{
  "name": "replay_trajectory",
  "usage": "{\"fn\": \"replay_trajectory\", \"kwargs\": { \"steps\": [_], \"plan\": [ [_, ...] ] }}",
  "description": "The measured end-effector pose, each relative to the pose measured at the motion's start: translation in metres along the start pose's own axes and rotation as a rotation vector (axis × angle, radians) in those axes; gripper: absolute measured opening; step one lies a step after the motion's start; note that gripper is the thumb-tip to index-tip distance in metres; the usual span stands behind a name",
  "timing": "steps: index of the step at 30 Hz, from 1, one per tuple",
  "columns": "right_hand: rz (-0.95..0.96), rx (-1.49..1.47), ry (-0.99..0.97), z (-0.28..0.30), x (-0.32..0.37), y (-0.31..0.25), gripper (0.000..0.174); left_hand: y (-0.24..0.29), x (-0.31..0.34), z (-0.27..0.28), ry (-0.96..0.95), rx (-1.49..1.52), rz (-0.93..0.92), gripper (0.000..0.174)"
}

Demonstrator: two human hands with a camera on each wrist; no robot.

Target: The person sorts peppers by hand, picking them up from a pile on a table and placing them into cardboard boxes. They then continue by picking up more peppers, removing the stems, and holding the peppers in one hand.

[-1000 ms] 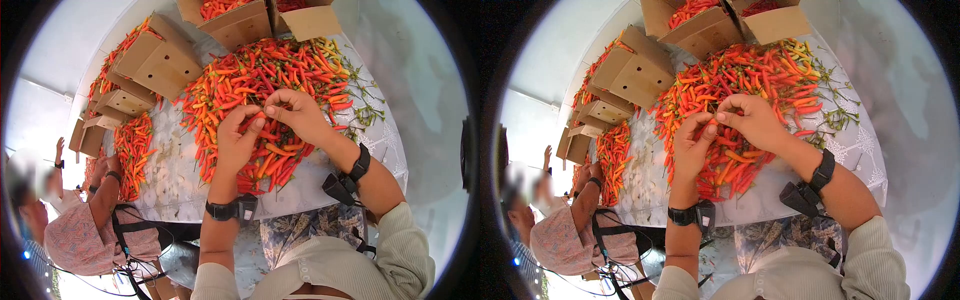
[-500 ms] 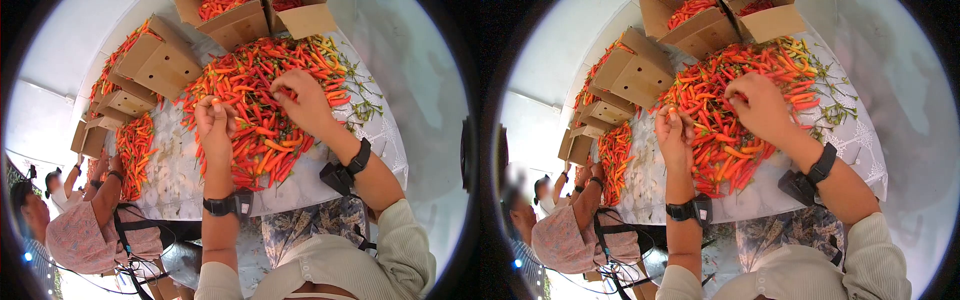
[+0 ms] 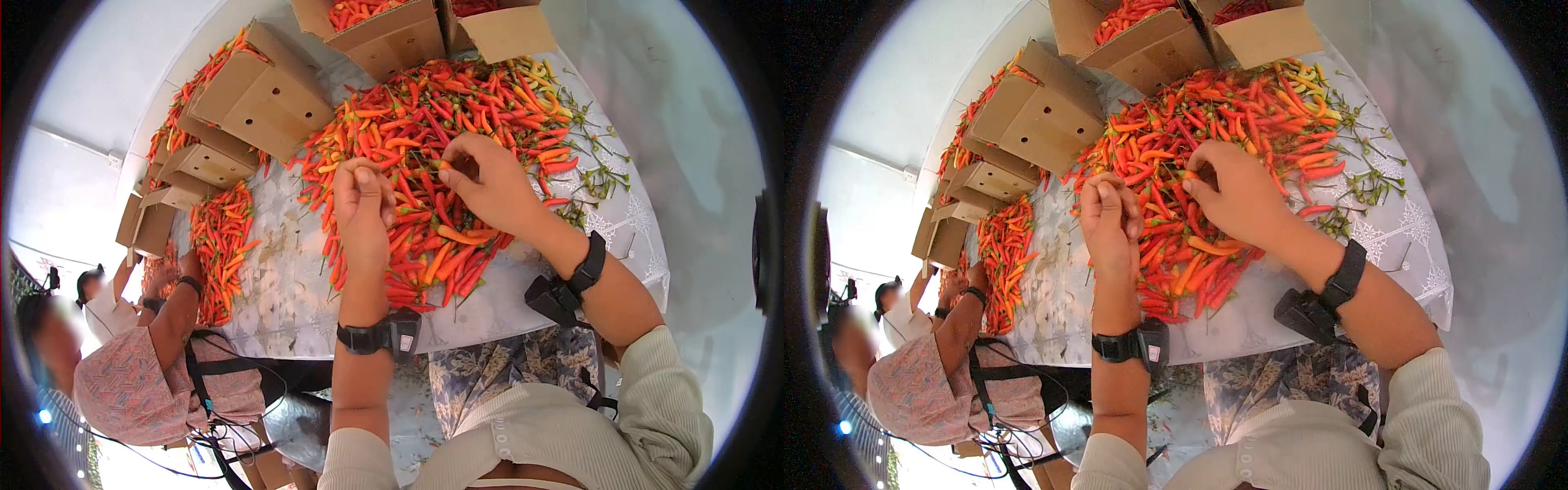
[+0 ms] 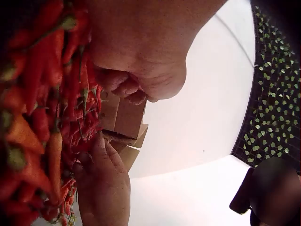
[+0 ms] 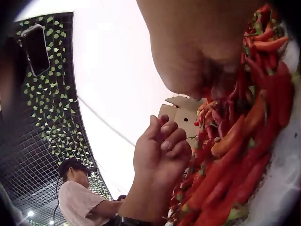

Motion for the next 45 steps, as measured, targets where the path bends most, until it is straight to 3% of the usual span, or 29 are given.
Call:
{"fn": "replay_trajectory", "kwargs": {
  "steps": [4,7,11,13,20,22,23,31,35,38,40,41,45],
  "plan": [
    [-0.326,-0.711,-0.138,-0.002,-0.001,-0.006,0.017,0.000,0.003,-0.005,-0.062,-0.164,-0.006,0.012],
    [-0.388,-0.823,-0.188,-0.002,0.001,-0.017,0.015,-0.002,0.004,-0.004,-0.085,-0.348,-0.041,0.018],
    [-0.305,-0.839,-0.184,-0.001,0.002,-0.019,0.017,-0.003,0.001,-0.003,-0.099,-0.534,-0.263,0.026],
    [-0.261,-0.839,-0.179,-0.001,0.001,-0.018,0.016,-0.002,0.001,-0.002,-0.106,-0.583,-0.279,0.028],
    [-0.178,-0.707,-0.140,-0.001,-0.004,0.000,0.015,-0.001,0.003,-0.006,-0.180,-0.563,-0.328,0.028],
    [-0.198,-0.637,-0.121,-0.001,-0.003,-0.001,0.018,-0.002,0.007,-0.007,-0.187,-0.415,-0.149,0.027],
    [-0.145,-0.561,-0.082,0.000,-0.003,-0.003,0.019,-0.003,0.008,-0.006,-0.188,-0.342,-0.060,0.026],
    [0.243,-0.107,0.185,0.001,0.003,-0.016,0.018,-0.008,0.006,-0.006,-0.213,-0.421,-0.093,0.023],
    [0.339,0.061,0.266,0.002,0.002,-0.016,0.015,-0.009,0.006,-0.008,-0.201,-0.458,-0.092,0.022],
    [0.272,0.104,0.334,0.006,-0.001,-0.013,0.012,-0.014,0.003,-0.004,-0.101,-0.389,-0.102,0.019],
    [0.211,0.102,0.407,0.008,-0.004,-0.007,0.011,-0.006,0.003,-0.001,-0.030,-0.100,0.034,0.018],
    [0.238,0.171,0.393,0.008,-0.004,-0.007,0.013,-0.002,0.003,0.000,0.005,0.046,0.101,0.017],
    [0.378,0.343,0.240,0.001,-0.003,-0.005,0.019,0.005,0.000,0.002,0.027,0.125,0.115,0.025]
  ]
}}
Point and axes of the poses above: each hand's wrist, its own x-axis away from the middle knuckle, its own z-axis out of the back of the hand, y = z × x, the point moved 1 cm from there along -x, towards the middle knuckle, and after that the axes turned 1 degree about -z, right-handed, at the moved point
